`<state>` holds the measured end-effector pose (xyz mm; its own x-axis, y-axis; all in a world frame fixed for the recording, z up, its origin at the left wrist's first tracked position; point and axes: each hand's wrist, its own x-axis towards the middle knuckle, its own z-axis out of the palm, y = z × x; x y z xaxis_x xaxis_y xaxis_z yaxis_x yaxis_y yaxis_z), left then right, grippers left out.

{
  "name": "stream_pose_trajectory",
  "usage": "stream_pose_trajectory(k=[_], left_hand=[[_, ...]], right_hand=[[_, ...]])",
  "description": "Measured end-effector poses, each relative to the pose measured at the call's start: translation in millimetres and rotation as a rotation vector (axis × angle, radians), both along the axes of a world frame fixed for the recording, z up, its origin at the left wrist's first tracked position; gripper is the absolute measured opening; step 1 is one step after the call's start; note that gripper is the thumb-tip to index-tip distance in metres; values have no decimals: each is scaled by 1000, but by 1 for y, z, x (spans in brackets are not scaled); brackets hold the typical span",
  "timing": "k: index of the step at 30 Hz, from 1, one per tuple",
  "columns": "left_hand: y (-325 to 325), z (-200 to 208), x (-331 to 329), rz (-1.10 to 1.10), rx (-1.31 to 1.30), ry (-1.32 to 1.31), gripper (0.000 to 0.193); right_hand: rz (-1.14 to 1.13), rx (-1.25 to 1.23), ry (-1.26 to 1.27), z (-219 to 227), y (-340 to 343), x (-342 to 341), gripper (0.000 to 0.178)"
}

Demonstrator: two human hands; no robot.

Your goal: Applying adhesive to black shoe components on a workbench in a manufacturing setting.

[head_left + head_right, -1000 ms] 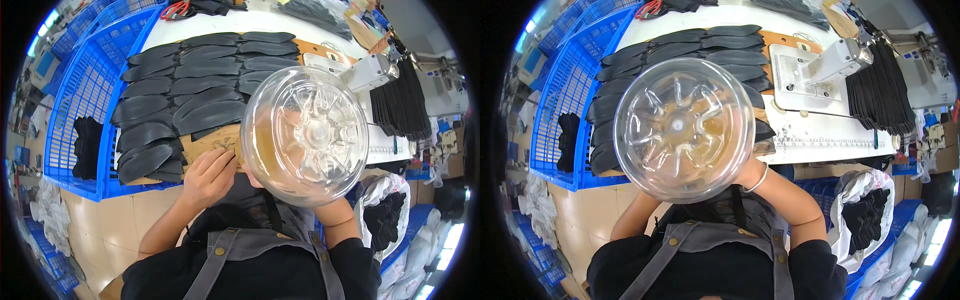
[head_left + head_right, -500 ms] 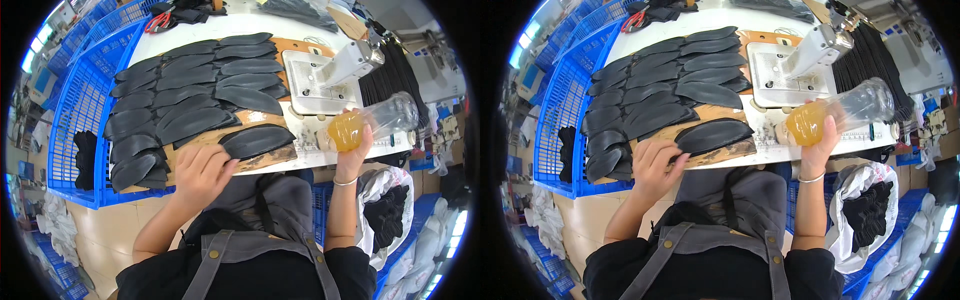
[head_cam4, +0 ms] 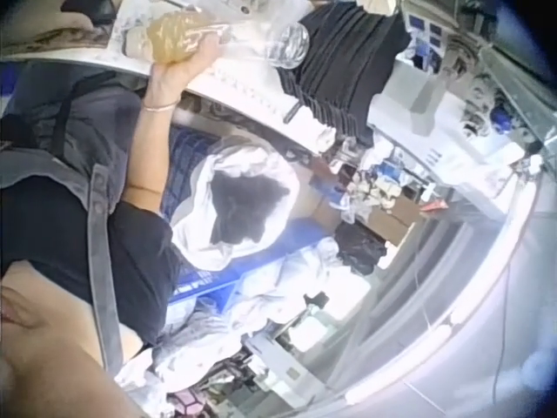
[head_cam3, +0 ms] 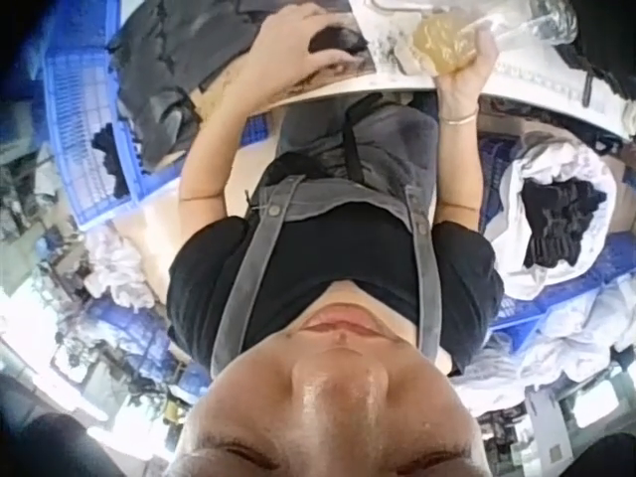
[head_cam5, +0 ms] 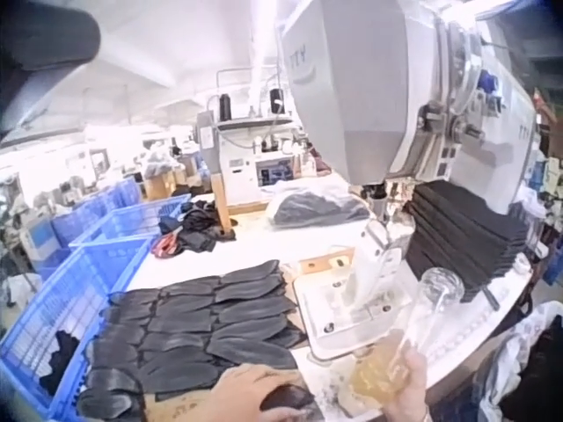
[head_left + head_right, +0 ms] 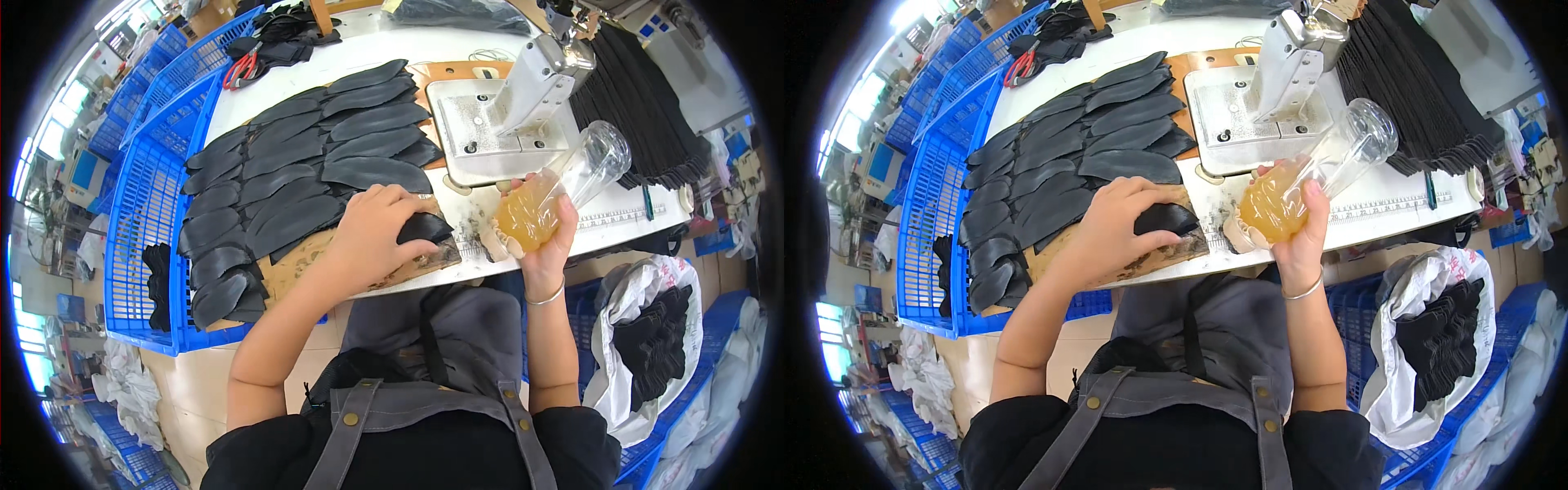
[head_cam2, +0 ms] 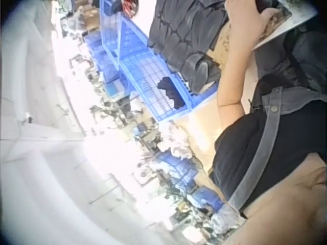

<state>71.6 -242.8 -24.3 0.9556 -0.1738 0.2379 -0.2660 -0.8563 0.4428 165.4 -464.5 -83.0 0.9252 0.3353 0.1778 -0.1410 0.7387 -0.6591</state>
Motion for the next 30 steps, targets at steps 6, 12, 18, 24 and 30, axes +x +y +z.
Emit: stream_pose_trajectory(k=[6, 12, 18, 24, 30], left_hand=[[14, -1, 7, 7, -188, 90, 31], [19, -1, -2, 166, -311, 2, 21], [64, 20, -32, 400, -787, 63, 20], [147, 70, -57, 654, -1015, -324, 22], [177, 39, 0, 692, -26, -658, 21]], right_hand=[[-80, -65, 46, 8, 4, -3, 50], [360, 169, -6, 14, 25, -20, 68], [436, 29, 32, 17, 44, -32, 67], [415, 84, 60, 10, 41, -27, 62], [428, 82, 39, 8, 44, -28, 61]])
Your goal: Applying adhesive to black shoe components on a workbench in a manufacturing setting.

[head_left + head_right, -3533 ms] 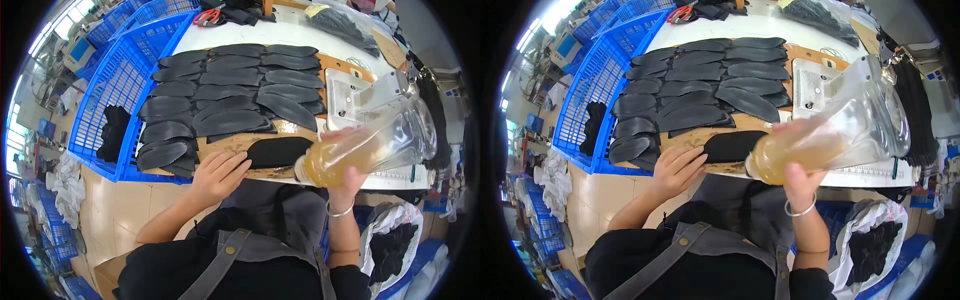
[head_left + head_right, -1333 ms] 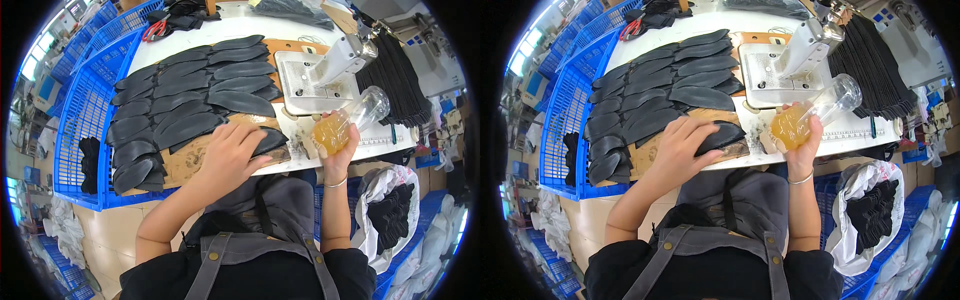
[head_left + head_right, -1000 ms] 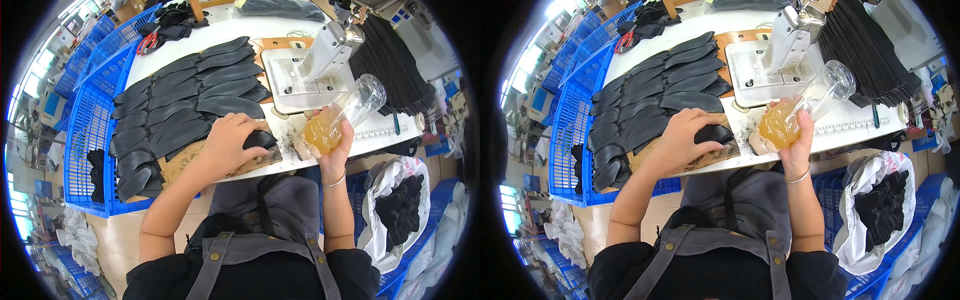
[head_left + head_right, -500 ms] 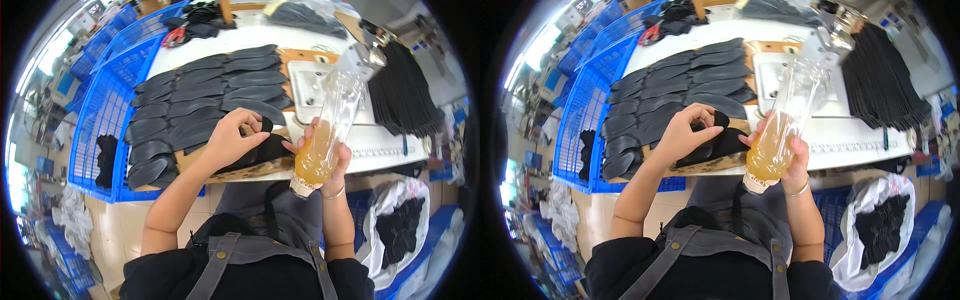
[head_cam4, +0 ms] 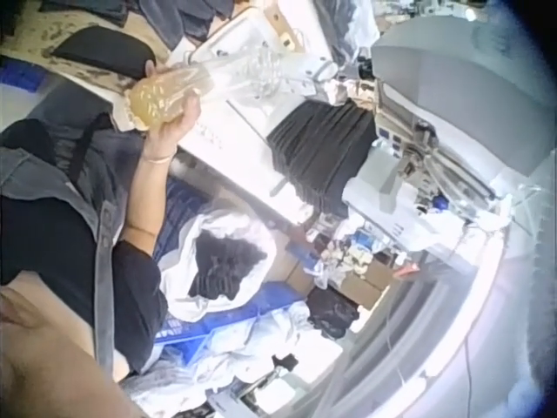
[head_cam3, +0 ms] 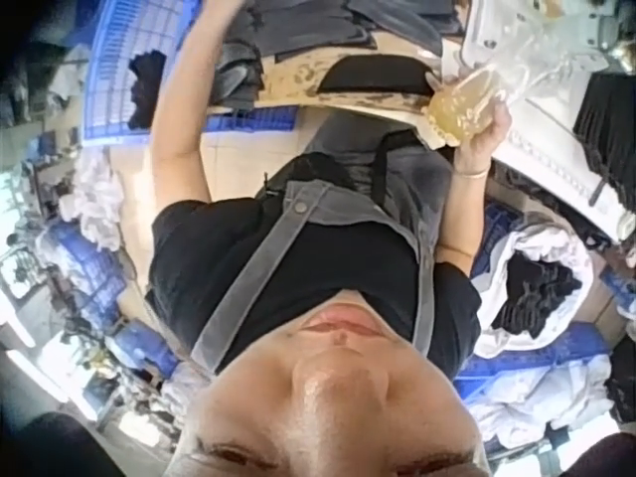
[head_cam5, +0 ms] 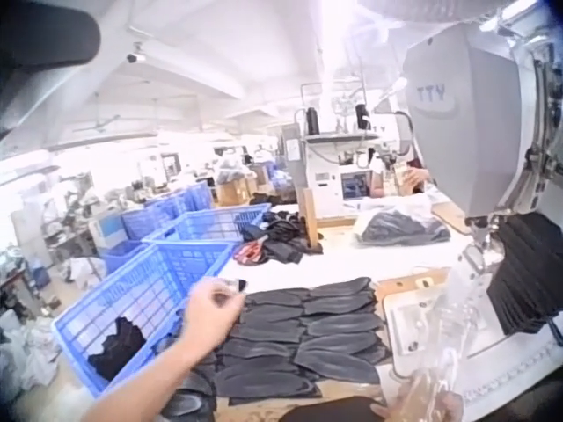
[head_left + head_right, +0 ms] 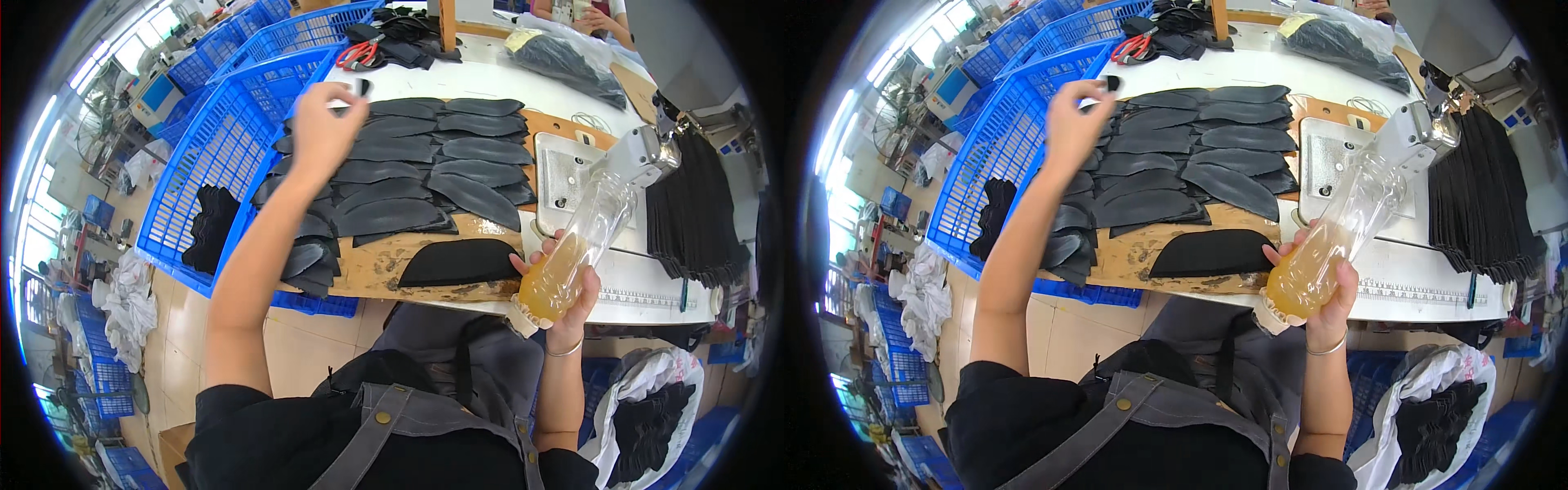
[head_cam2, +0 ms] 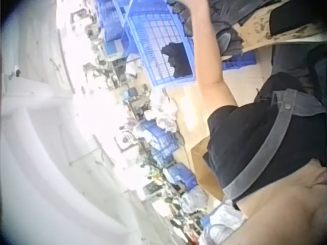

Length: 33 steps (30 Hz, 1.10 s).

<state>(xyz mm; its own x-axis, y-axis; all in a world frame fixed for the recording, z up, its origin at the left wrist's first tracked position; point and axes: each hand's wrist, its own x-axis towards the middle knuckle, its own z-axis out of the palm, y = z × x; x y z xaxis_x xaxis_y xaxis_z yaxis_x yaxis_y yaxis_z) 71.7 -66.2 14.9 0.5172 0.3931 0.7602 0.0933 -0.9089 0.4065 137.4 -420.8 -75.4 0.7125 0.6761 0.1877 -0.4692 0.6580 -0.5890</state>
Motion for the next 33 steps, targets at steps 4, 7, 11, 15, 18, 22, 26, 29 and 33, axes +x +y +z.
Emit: stream_pose_trajectory(k=[4, 7, 11, 15, 18, 22, 26, 29, 33], left_hand=[[-10, -37, 42, -18, 33, 289, 19], [-4, -44, 46, -62, 27, 367, 19], [0, -45, 46, -96, 42, 348, 19], [10, -25, 47, 111, -230, 201, 20], [29, -14, 42, 219, -82, 101, 20], [16, -16, 50, 260, 71, 78, 22], [-5, -32, 65, 137, 118, 352, 25], [-8, -42, 69, 7, -23, 527, 30], [6, -44, 67, -25, 79, 472, 27]], right_hand=[[-9, -22, -6, 1, -2, -1, 60], [-21, -44, -11, 3, -2, -2, 59], [-23, -49, 0, 4, -3, -2, 58], [-22, -33, 29, 2, -3, -1, 58], [-8, -29, 27, 5, -1, -1, 58], [-29, -37, 28, 3, -2, -2, 58], [-40, -42, 30, 5, -2, -3, 58], [-38, -46, 33, 4, -2, -3, 58], [-28, -31, 29, 3, -1, -3, 57]])
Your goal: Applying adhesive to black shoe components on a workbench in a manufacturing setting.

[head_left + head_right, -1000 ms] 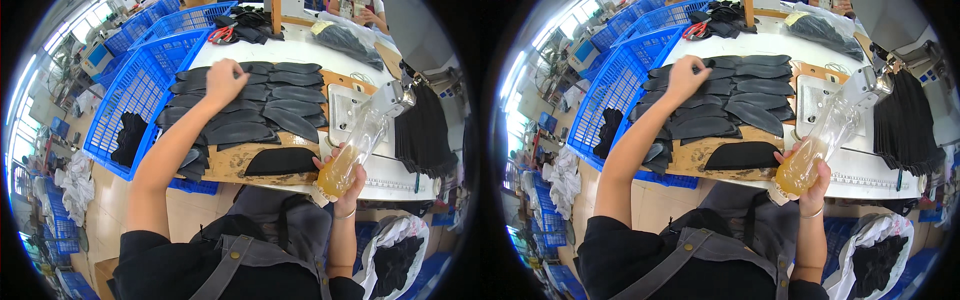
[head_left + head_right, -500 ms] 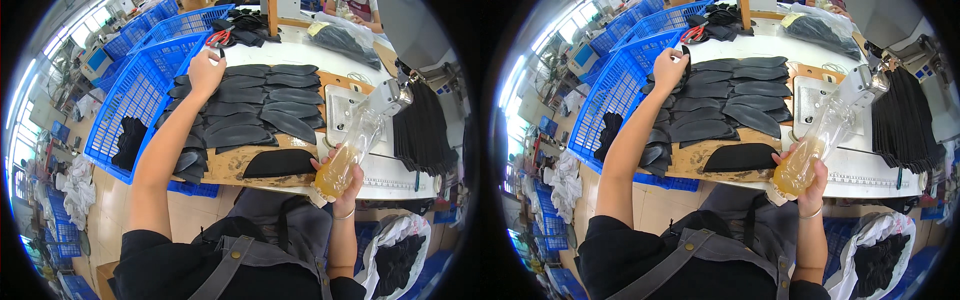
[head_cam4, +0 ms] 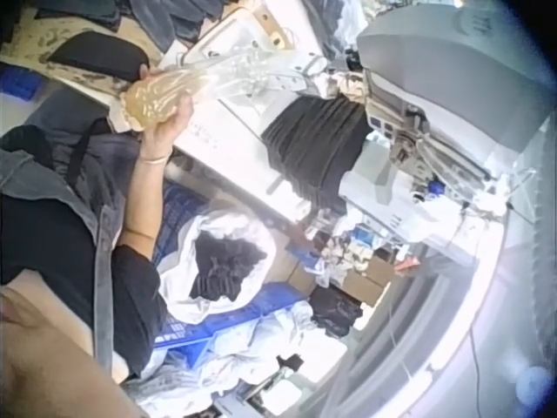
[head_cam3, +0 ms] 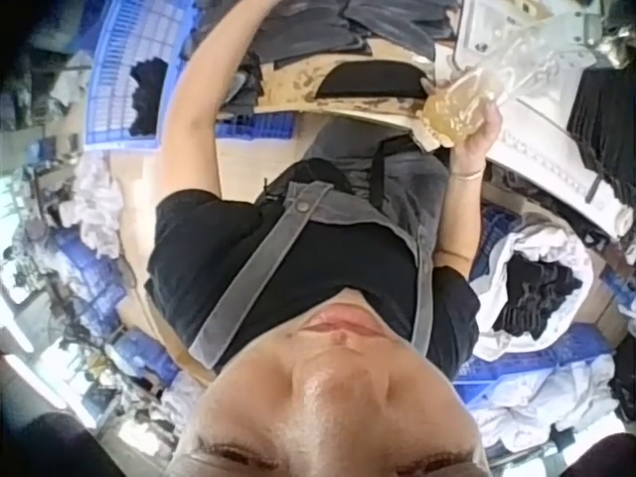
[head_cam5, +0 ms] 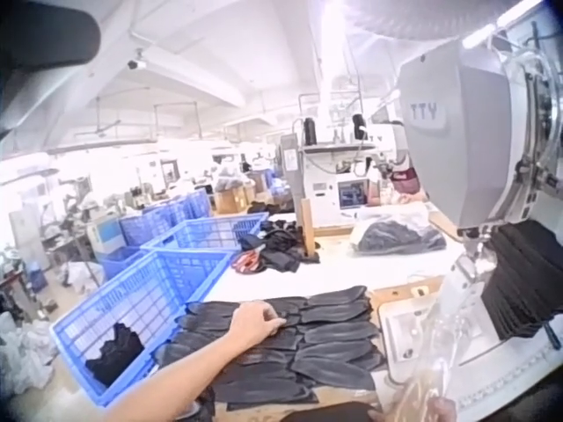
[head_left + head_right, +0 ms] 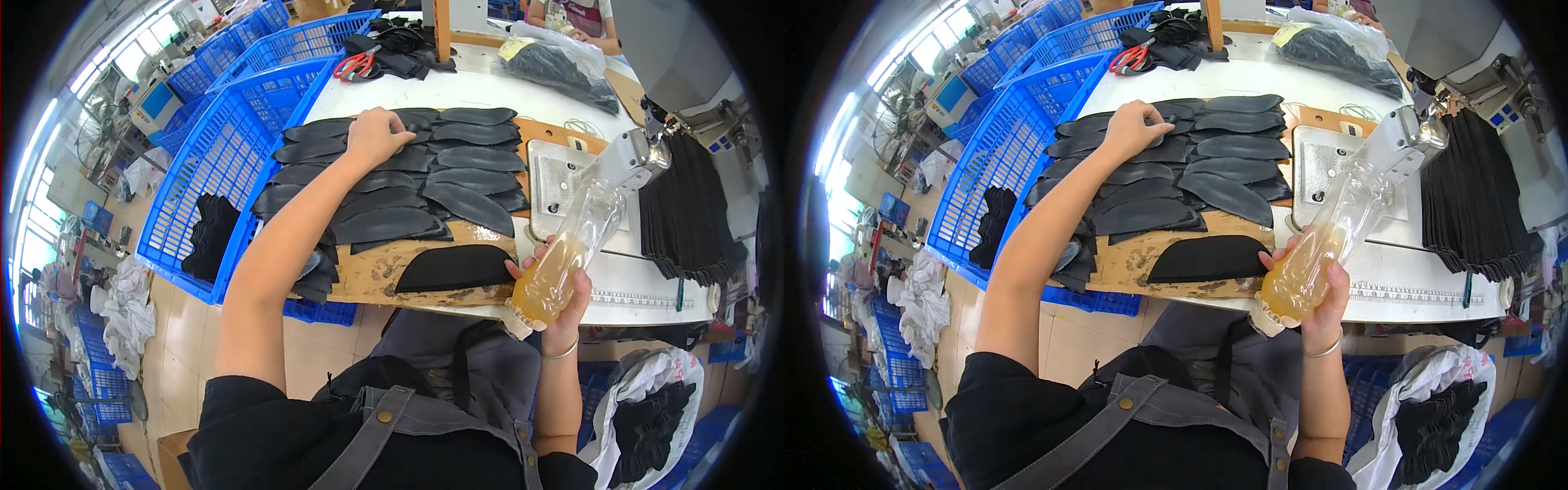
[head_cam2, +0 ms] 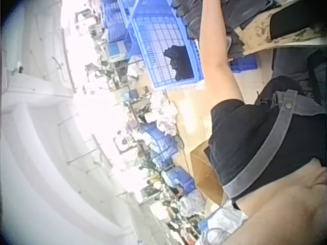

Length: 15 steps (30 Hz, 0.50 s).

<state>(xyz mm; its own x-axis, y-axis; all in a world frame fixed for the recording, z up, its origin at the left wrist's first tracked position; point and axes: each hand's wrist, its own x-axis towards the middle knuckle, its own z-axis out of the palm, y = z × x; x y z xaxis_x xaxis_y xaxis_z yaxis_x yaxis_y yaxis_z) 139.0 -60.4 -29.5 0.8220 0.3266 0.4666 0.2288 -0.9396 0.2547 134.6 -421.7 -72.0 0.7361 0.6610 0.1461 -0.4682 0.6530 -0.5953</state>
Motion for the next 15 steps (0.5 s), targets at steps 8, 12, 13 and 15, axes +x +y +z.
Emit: stream_pose_trajectory(k=[8, 12, 13, 15], left_hand=[[-17, 20, -1, 135, -146, 238, 48], [-8, 16, -8, 118, -102, 190, 53], [-4, 16, -10, 89, -48, 86, 51], [6, 15, -25, -50, 38, -168, 39]], right_hand=[[-3, 0, 9, -2, -3, 3, 58], [-4, -3, -2, -1, -3, 1, 59], [1, -5, -4, 0, -2, 1, 59], [13, 9, -34, 1, 2, -1, 59]])
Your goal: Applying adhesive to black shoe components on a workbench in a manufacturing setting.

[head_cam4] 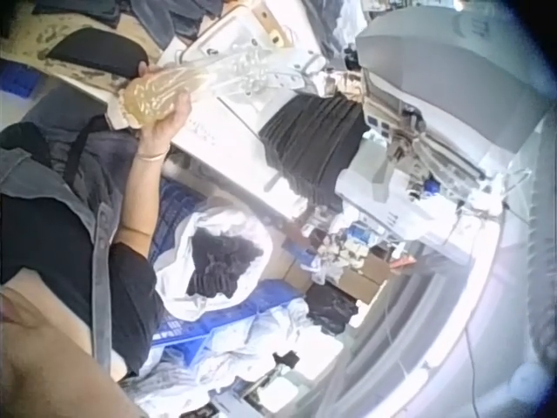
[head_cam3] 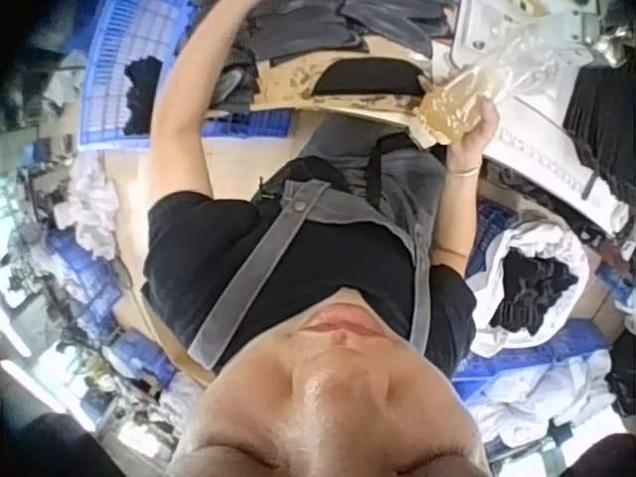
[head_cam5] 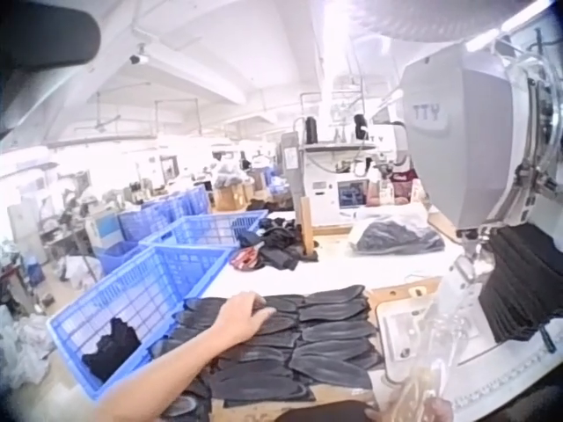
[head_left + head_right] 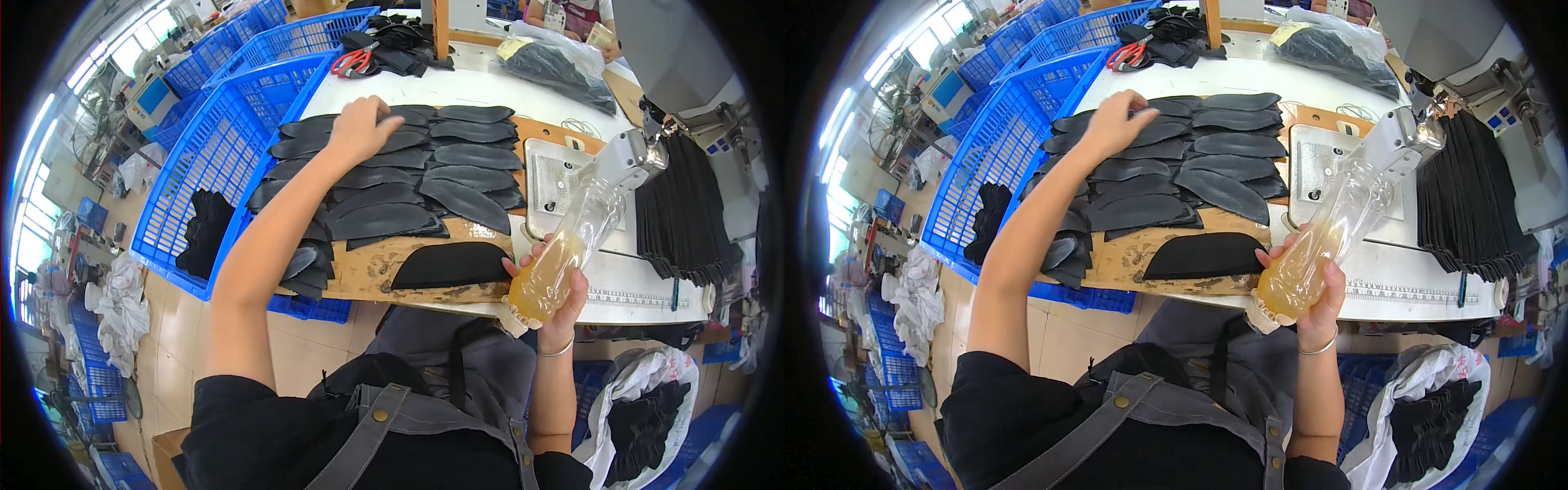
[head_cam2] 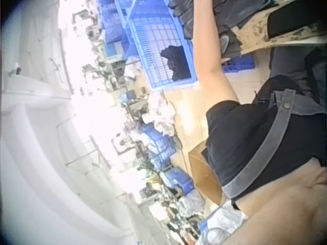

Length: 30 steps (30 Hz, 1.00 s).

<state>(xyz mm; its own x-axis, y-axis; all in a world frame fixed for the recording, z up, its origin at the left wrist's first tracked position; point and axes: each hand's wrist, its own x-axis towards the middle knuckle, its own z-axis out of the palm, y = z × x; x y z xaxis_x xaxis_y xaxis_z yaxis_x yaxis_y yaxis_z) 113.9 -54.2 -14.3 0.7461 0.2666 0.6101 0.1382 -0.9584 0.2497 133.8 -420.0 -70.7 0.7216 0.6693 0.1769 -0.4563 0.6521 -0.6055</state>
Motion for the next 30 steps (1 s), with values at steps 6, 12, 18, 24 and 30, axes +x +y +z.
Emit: stream_pose_trajectory(k=[6, 12, 18, 24, 30], left_hand=[[-107, 46, -101, -290, -8, -122, 29], [-138, -42, -163, -377, -19, -96, 26], [-136, -77, -169, -332, 183, -157, 37], [-133, -91, -171, -319, 180, -190, 27], [-128, -87, -176, -375, 183, -157, 20]], right_hand=[[-58, -37, 11, 3, -6, -2, 62], [-234, -130, -249, 33, 18, -20, 67], [-252, -253, -893, 50, 74, -38, 71], [-246, -457, -1223, 39, 103, -49, 65], [-184, -429, -1364, 21, 112, -37, 66]])
